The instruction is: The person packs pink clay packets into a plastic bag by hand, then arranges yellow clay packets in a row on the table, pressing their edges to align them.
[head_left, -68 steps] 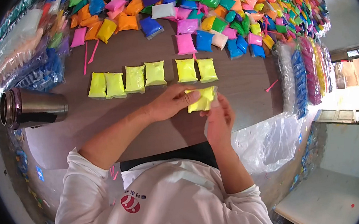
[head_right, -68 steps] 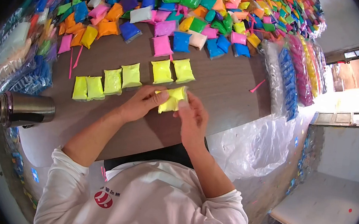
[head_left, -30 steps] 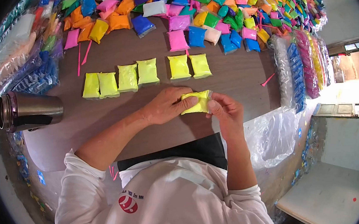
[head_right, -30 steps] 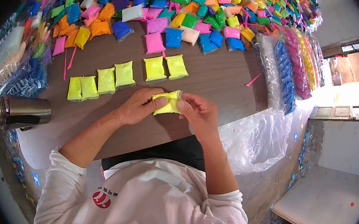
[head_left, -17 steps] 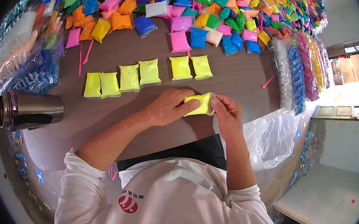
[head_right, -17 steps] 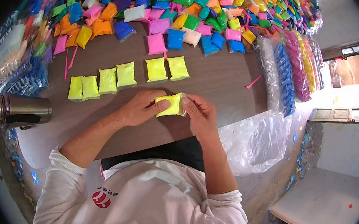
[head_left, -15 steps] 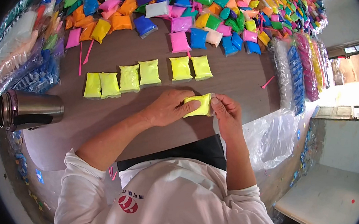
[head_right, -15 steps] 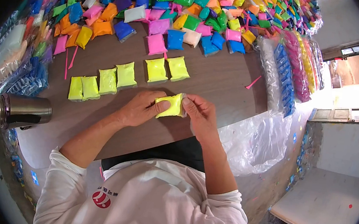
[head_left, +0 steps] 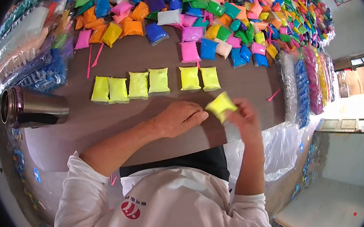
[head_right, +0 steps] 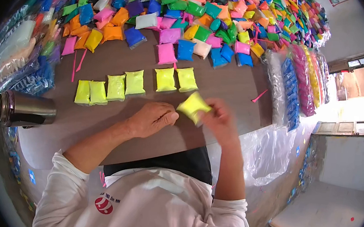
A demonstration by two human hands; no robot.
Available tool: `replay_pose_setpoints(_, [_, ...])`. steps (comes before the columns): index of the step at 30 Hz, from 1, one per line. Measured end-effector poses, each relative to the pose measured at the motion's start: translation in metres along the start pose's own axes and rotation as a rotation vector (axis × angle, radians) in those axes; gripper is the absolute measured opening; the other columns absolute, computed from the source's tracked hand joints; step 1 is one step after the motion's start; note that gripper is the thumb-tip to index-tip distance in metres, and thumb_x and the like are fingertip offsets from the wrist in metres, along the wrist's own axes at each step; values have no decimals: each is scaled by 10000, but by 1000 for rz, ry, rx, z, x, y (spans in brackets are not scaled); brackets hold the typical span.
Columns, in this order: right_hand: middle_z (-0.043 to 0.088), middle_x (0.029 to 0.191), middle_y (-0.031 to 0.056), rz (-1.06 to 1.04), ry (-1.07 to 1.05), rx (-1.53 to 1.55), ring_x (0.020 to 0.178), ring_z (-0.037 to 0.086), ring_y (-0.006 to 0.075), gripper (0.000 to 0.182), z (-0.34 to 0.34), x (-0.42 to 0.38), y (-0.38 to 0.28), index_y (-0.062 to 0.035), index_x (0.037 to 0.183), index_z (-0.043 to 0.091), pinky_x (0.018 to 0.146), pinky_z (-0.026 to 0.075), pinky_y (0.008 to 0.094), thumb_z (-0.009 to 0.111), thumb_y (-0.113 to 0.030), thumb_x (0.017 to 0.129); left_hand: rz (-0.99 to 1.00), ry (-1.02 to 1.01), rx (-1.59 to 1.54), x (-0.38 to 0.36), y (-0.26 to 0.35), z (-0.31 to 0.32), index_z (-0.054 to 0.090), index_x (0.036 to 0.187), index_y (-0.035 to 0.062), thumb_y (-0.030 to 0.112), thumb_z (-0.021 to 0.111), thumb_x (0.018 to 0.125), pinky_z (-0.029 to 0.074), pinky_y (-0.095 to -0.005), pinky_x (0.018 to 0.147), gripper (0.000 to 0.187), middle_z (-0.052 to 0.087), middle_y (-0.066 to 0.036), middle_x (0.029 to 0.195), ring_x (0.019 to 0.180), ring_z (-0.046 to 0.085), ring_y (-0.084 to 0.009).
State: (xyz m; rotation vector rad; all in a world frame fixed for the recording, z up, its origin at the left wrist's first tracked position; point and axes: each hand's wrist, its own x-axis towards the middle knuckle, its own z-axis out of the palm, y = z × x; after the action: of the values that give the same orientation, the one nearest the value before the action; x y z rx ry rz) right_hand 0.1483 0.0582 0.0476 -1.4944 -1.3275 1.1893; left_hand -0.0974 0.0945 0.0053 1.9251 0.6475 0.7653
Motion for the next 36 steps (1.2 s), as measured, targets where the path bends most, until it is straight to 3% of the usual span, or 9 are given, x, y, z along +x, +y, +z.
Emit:
replay_pose_setpoints(3, [629,847,-19,-27,228,146,674,507,33,276,-12,34,-5,-14,1109,638,602,429,220,754,-142,894,46,7,63,0,0,1,536,750,8,336,517,1023,450,-467,673,427,514,-161,724,720,544,-378])
replay_pose_setpoints(6, [648,837,-3,-17,304,38,667,532,60,244,-17,61,1,15,1037,680,600,431,240,744,-179,904,84,-4,144,1,1,3,530,731,14,307,551,1006,450,-469,666,403,516,-150,718,706,545,-369])
replay_pose_setpoints(12, [673,777,82,-133,342,-414,702,614,138,300,1,75,27,41,905,729,626,464,304,728,-260,908,82,9,164,-1,-2,6,549,734,27,266,605,965,464,-467,689,338,535,-133,733,725,564,-355])
replay_pose_setpoints(15, [668,766,126,-221,411,-555,693,626,203,290,4,80,33,23,929,729,642,472,345,722,-266,907,43,-33,193,-1,1,4,584,759,36,282,597,957,486,-475,743,317,569,-134,768,783,597,-357])
replay_pose_setpoints(18, [662,762,143,-257,426,-550,699,626,256,274,15,80,30,13,916,729,650,473,368,723,-261,902,38,-30,193,-2,2,4,583,759,39,275,604,952,486,-470,763,306,569,-129,772,798,597,-352])
replay_pose_setpoints(24, [656,774,139,-266,383,-566,692,614,259,258,22,77,25,17,879,720,654,473,381,736,-240,884,44,-22,194,-2,1,5,570,755,39,265,616,945,480,-465,764,299,556,-128,772,792,586,-351])
replay_pose_setpoints(30, [679,931,138,-292,438,-715,853,629,318,239,28,67,15,-28,991,723,749,490,418,748,-232,869,86,36,172,-3,-1,9,536,726,34,258,630,944,476,-461,746,326,533,-129,750,771,571,-349])
replay_pose_setpoints(33, [675,1055,120,-581,412,-828,974,611,344,290,35,71,-2,-64,1079,710,823,486,439,758,-229,845,100,65,177,-4,-2,11,558,736,35,257,641,941,480,-458,750,313,545,-121,753,777,580,-341])
replay_pose_setpoints(36, [664,1135,92,-708,250,-865,1050,593,336,336,56,78,-17,-83,1101,706,875,472,455,778,-247,816,101,64,184,-4,-2,12,571,741,35,259,652,938,483,-453,748,309,550,-115,752,781,588,-332])
